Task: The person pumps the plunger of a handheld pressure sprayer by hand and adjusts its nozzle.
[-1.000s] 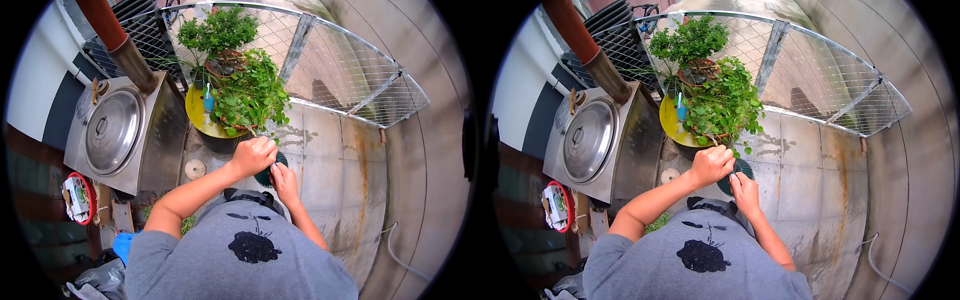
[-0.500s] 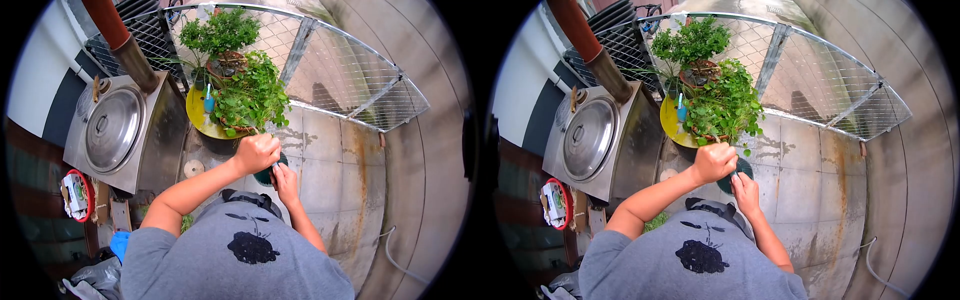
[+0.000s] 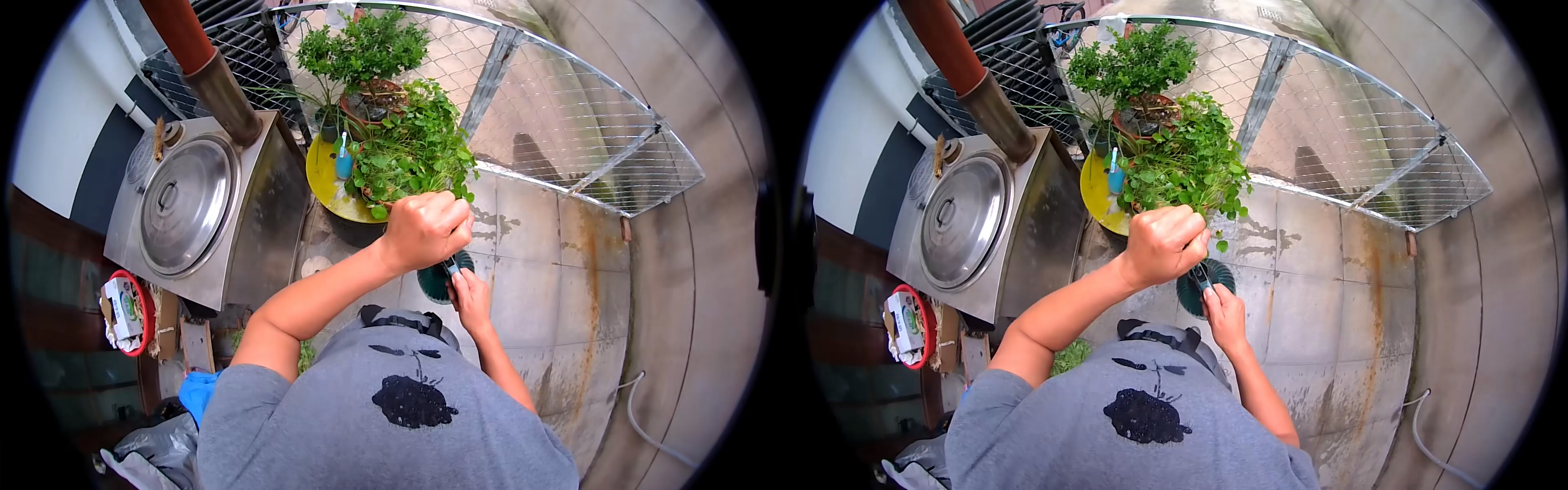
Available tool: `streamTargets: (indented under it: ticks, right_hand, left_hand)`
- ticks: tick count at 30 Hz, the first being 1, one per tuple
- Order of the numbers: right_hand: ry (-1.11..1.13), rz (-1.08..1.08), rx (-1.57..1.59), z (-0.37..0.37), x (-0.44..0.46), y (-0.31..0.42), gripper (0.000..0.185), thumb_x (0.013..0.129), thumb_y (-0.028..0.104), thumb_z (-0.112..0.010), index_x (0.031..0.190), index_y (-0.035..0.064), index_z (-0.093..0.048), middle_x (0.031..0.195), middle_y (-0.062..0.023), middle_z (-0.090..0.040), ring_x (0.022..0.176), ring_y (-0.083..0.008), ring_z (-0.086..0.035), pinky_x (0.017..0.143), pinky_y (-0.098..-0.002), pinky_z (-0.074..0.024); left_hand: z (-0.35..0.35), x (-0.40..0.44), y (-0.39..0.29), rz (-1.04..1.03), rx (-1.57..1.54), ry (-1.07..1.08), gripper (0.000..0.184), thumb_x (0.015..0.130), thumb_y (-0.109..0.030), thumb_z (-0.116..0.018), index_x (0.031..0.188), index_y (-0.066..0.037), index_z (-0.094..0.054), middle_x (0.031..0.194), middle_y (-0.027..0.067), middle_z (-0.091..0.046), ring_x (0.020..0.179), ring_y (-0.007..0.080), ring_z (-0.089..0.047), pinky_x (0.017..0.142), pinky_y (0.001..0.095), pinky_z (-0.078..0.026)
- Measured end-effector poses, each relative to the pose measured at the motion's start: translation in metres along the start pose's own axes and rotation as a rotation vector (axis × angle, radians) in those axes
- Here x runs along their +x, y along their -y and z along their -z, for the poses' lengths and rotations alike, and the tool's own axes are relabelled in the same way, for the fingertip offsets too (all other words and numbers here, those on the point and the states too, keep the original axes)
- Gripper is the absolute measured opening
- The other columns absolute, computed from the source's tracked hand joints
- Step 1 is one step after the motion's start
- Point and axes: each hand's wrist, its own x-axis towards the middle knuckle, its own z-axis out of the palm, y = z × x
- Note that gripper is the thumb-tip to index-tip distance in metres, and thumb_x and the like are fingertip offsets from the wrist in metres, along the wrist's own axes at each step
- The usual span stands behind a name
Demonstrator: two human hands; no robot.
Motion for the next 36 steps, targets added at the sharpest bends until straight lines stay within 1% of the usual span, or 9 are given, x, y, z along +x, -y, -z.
streamTargets:
  ticks: [5, 6, 10, 12, 19, 27, 31, 34, 36]
  right_hand:
    - [-0.063, 0.219, -0.197, 0.003, 0.003, 0.032, 0.03, 0.1, 0.021, -0.059, 0.077, 0.001, -0.059, 0.058, -0.01, -0.055, 0.049, -0.0196, -0.051, 0.051, -0.0357, -0.0416]
    - [-0.057, 0.263, -0.275, 0.004, 0.004, 0.033, 0.029, 0.099, 0.021, -0.06, 0.079, 0.0004, -0.059, 0.059, -0.0142, -0.055, 0.05, -0.0248, -0.053, 0.053, -0.0381, -0.0431]
    - [-0.028, 0.125, -0.145, 0.0, 0.004, 0.017, 0.031, 0.1, 0.022, -0.058, 0.079, 0.0007, -0.06, 0.057, -0.0104, -0.054, 0.05, -0.0198, -0.052, 0.052, -0.0361, -0.0422]
    - [-0.02, 0.035, -0.073, -0.003, 0.005, 0.006, 0.032, 0.101, 0.023, -0.056, 0.078, 0.001, -0.06, 0.056, -0.0081, -0.053, 0.05, -0.0171, -0.051, 0.051, -0.0347, -0.0414]
    - [0.012, -0.034, -0.006, 0.004, 0.001, -0.019, 0.034, 0.103, 0.024, -0.054, 0.079, 0.0019, -0.06, 0.056, -0.0027, -0.052, 0.05, -0.0117, -0.048, 0.049, -0.0318, -0.0389]
    - [-0.015, 0.138, -0.1, 0.006, 0.002, 0.004, 0.034, 0.102, 0.023, -0.055, 0.076, 0.0014, -0.059, 0.056, -0.0045, -0.053, 0.05, -0.0125, -0.049, 0.049, -0.0322, -0.0388]
    - [-0.002, 0.008, -0.036, 0.004, 0.001, 0.007, 0.035, 0.102, 0.024, -0.055, 0.076, 0.0016, -0.06, 0.055, -0.0044, -0.053, 0.05, -0.0131, -0.05, 0.049, -0.0327, -0.0394]
    - [-0.014, 0.039, 0.034, 0.005, 0.003, -0.005, 0.035, 0.105, 0.025, -0.049, 0.077, 0.0042, -0.055, 0.056, 0.0015, -0.047, 0.046, -0.0069, -0.04, 0.044, -0.0261, -0.0309]
    - [-0.011, 0.037, -0.014, 0.01, 0.005, -0.029, 0.035, 0.105, 0.025, -0.048, 0.078, 0.0042, -0.055, 0.056, 0.0018, -0.047, 0.045, -0.0068, -0.039, 0.043, -0.026, -0.0307]
  left_hand:
    - [-0.034, -0.057, 0.004, 0.104, -0.009, 0.117, 0.017, 0.082, -0.013, -0.067, 0.073, -0.008, -0.055, 0.067, 0.0099, -0.051, 0.057, 0.0299, -0.058, 0.052, 0.0413, -0.047]
    - [-0.038, -0.066, 0.003, 0.107, -0.031, 0.084, 0.016, 0.083, -0.015, -0.067, 0.075, -0.007, -0.054, 0.067, 0.0094, -0.051, 0.057, 0.0296, -0.058, 0.052, 0.041, -0.048]
    - [-0.043, -0.066, 0.01, 0.065, 0.02, 0.174, 0.018, 0.084, -0.017, -0.067, 0.075, -0.008, -0.054, 0.067, 0.0081, -0.052, 0.057, 0.0278, -0.058, 0.052, 0.0398, -0.048]
    - [-0.046, -0.06, 0.009, 0.038, 0.007, 0.145, 0.019, 0.084, -0.017, -0.067, 0.074, -0.008, -0.054, 0.066, 0.0077, -0.052, 0.057, 0.0276, -0.058, 0.051, 0.0396, -0.048]
    - [-0.009, -0.004, -0.002, 0.031, -0.021, 0.018, 0.021, 0.082, -0.013, -0.067, 0.068, -0.008, -0.053, 0.063, 0.0096, -0.051, 0.054, 0.0292, -0.056, 0.05, 0.0404, -0.045]
    - [-0.052, -0.069, -0.002, 0.106, -0.004, 0.104, 0.019, 0.083, -0.015, -0.067, 0.072, -0.008, -0.053, 0.066, 0.0094, -0.051, 0.056, 0.0293, -0.057, 0.05, 0.0404, -0.047]
    - [-0.056, -0.063, 0.002, 0.066, -0.004, 0.165, 0.019, 0.083, -0.016, -0.068, 0.072, -0.009, -0.053, 0.065, 0.0085, -0.051, 0.056, 0.0279, -0.058, 0.051, 0.04, -0.047]
    - [-0.044, -0.035, -0.003, 0.012, -0.019, 0.124, 0.019, 0.082, -0.015, -0.068, 0.071, -0.009, -0.054, 0.064, 0.0075, -0.051, 0.055, 0.0268, -0.058, 0.051, 0.0394, -0.047]
    - [-0.028, -0.009, -0.006, 0.022, -0.015, 0.072, 0.019, 0.082, -0.014, -0.067, 0.07, -0.008, -0.054, 0.063, 0.0087, -0.051, 0.055, 0.0278, -0.057, 0.051, 0.0397, -0.046]
